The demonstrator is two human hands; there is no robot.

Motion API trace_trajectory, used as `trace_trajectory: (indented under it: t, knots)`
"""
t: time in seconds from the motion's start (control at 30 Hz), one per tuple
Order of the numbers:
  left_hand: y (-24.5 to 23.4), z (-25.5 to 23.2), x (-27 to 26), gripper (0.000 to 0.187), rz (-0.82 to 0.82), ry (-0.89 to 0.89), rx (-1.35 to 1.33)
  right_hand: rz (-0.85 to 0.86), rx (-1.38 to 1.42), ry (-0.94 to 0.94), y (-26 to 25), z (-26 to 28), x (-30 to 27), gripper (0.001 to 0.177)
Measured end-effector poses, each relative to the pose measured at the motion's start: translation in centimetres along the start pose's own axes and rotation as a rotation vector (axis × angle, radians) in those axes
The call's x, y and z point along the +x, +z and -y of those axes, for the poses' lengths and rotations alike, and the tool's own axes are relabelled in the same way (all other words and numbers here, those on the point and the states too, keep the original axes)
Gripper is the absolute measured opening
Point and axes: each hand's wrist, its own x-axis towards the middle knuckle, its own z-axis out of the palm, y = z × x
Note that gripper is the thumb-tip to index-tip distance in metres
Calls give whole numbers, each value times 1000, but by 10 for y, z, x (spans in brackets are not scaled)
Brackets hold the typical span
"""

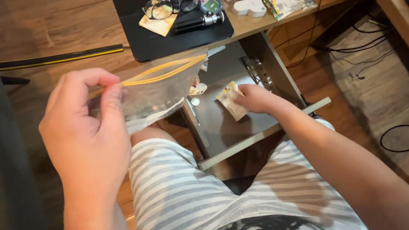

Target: Organizing various small items, boxes, and bags inside a desk drawer.

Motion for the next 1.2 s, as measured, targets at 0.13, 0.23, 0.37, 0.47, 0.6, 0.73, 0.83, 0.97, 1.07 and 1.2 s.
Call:
trace_trajectory:
  t: [0.13,0.23,0.37,0.47,0.6,0.73,0.83,0.97,1.07,1.2]
  knots:
    - [-1,-4,1,11,-6,-24,14,13,374,38,-6,3,-26,33]
    - [1,-4,1,9,4,-34,-18,-32,683,31,-16,10,-42,28]
    - [6,-8,1,10,8,-10,49,-335,808,108,-32,-40,-16,22]
    - [6,-11,1,9,14,-33,49,-547,935,88,-69,-52,10,13]
    - [3,-12,2,9,5,-34,16,-613,1172,-18,-130,-86,67,6]
    - [-4,-8,1,8,-20,-44,-24,-635,1270,-30,-171,-58,90,6]
    - [-7,-12,5,9,-68,-74,-55,-709,1366,18,-188,-48,106,8]
    - [-7,-23,10,9,-105,-155,-100,-692,1184,4,-188,-45,108,15]
    - [-7,-21,11,8,-88,-149,-110,-758,872,17,-178,-44,102,20]
    - [-2,-22,13,9,-78,-201,-132,-1088,399,-56,-159,-81,112,26]
